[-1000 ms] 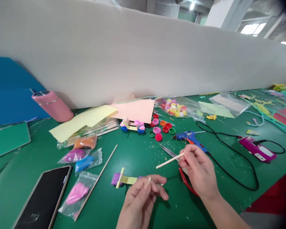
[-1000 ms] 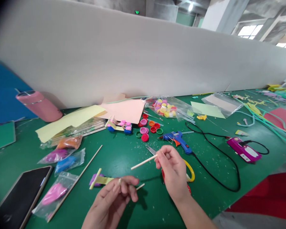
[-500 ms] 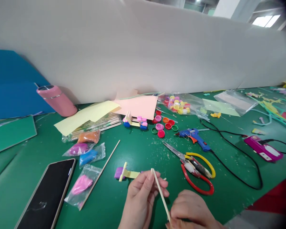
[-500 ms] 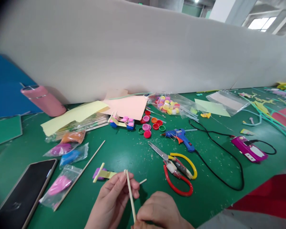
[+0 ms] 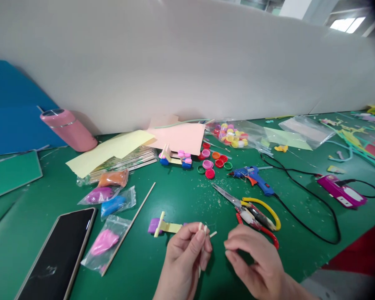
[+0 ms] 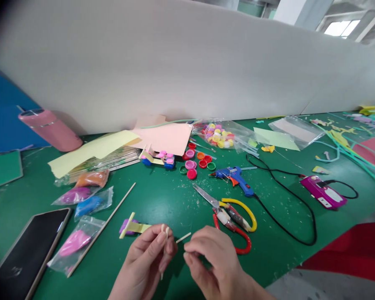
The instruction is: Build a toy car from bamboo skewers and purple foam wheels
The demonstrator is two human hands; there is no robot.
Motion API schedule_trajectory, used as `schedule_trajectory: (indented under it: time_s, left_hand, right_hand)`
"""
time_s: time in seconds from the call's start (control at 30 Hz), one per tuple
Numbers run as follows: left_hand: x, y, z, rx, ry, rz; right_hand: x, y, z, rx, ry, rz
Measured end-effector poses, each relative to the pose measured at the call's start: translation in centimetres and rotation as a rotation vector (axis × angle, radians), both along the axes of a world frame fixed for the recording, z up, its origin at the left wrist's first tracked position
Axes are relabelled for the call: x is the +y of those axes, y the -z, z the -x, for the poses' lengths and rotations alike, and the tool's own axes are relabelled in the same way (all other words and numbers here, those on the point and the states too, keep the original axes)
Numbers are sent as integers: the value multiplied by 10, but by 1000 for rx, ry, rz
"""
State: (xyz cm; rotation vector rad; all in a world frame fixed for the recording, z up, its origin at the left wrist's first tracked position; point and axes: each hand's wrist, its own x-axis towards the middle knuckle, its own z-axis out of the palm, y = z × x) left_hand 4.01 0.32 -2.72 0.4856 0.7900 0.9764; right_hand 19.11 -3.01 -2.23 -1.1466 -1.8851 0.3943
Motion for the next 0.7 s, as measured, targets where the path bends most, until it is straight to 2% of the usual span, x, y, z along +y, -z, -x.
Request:
schedule_trajectory:
  time_s: [0.13,0.27,0.37,0.5,0.63,0.7]
  left_hand:
    - [0,-1,-1,54,-17,-23]
    - [-1,-4,-2,79,-29,-21]
    - [-2,-5,-2,84,-49,-12]
    - [-3,-3,-3,88,-51,-38]
    - [-2,-2,-3,115,-66,-63]
    - [-1,-2,-3,152,-68,-70]
  right_hand:
    - [6,7,-23,-25,203,156]
    - [6,19,-59,-222,390,355]
    - [0,28,-79,-390,395,447]
    - [1,36,-88,-487,424,529]
    - [8,34,-88,-444,496,574]
    - [8,27,-86,-335,458,584]
